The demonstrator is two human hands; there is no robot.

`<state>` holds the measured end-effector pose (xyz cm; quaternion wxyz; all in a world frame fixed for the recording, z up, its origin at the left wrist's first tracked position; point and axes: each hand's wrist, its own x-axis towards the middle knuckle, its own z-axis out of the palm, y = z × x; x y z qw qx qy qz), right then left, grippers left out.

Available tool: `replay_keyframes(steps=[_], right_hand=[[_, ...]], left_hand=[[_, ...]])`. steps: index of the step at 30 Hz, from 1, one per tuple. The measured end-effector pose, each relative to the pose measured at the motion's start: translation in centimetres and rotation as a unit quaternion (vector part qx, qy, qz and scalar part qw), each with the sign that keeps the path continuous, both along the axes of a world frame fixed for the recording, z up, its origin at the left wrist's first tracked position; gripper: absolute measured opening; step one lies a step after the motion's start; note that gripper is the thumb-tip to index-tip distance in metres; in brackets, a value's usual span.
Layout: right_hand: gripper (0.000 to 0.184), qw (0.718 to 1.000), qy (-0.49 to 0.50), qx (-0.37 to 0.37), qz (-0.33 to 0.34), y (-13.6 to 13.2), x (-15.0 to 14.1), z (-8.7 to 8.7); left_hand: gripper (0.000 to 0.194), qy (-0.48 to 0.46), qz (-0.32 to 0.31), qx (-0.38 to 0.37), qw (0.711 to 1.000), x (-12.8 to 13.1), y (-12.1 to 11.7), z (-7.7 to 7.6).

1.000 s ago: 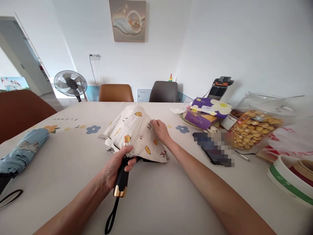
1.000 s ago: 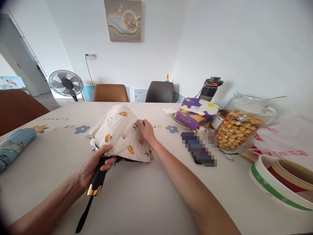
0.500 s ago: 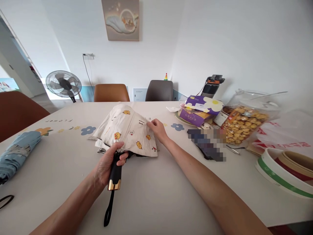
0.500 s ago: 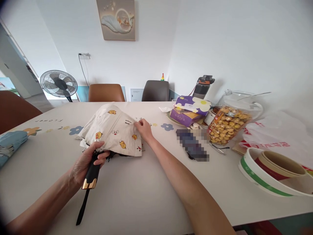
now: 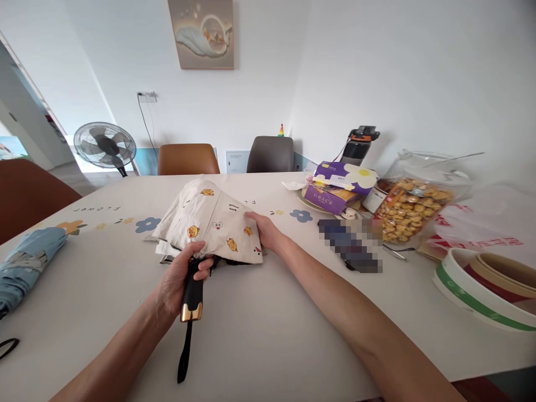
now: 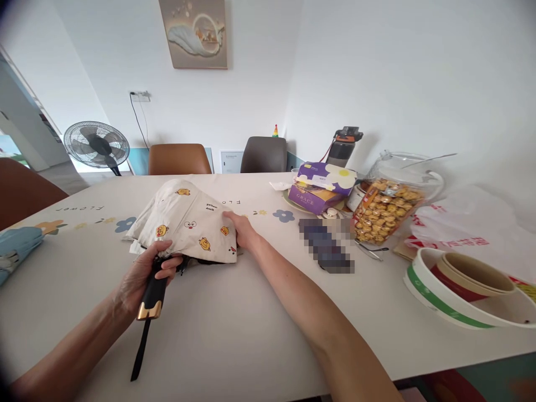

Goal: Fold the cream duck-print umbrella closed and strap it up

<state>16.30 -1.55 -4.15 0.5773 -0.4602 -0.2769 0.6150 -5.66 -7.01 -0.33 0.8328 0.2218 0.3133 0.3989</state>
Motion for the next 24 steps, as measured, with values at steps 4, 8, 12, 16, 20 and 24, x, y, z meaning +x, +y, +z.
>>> replay_keyframes(steps=[4,8,12,16,20,24], right_hand=[[0.022,0.997,0.029,-0.034,0.065,-0.3,-0.4,-0.1],[0.022,0.993,0.063,-0.062,0.084,-0.5,-0.5,0.2],[0.022,0.994,0.085,-0.037,0.060,-0.5,0.0,1.0],[0.029,0.988,0.134,0.078,0.016,-0.5,0.2,1.8],[0.045,0.983,0.164,0.055,0.054,-0.4,-1.4,1.0],[0.026,0.980,0.156,0.040,0.121,0.0,-3.2,-0.1]], left_hand=[[0.010,-0.018,0.000,-0.022,1.000,-0.1,0.2,0.1],[0.009,-0.041,0.011,-0.032,0.999,-0.4,0.3,0.2],[0.009,-0.052,0.011,-0.035,0.998,-0.5,0.4,0.0],[0.006,-0.036,0.008,-0.031,0.999,-0.3,0.4,-0.2],[0.007,-0.044,0.002,-0.046,0.998,-0.3,0.4,-0.1],[0.012,-0.055,0.004,-0.058,0.997,-0.4,0.3,0.1]])
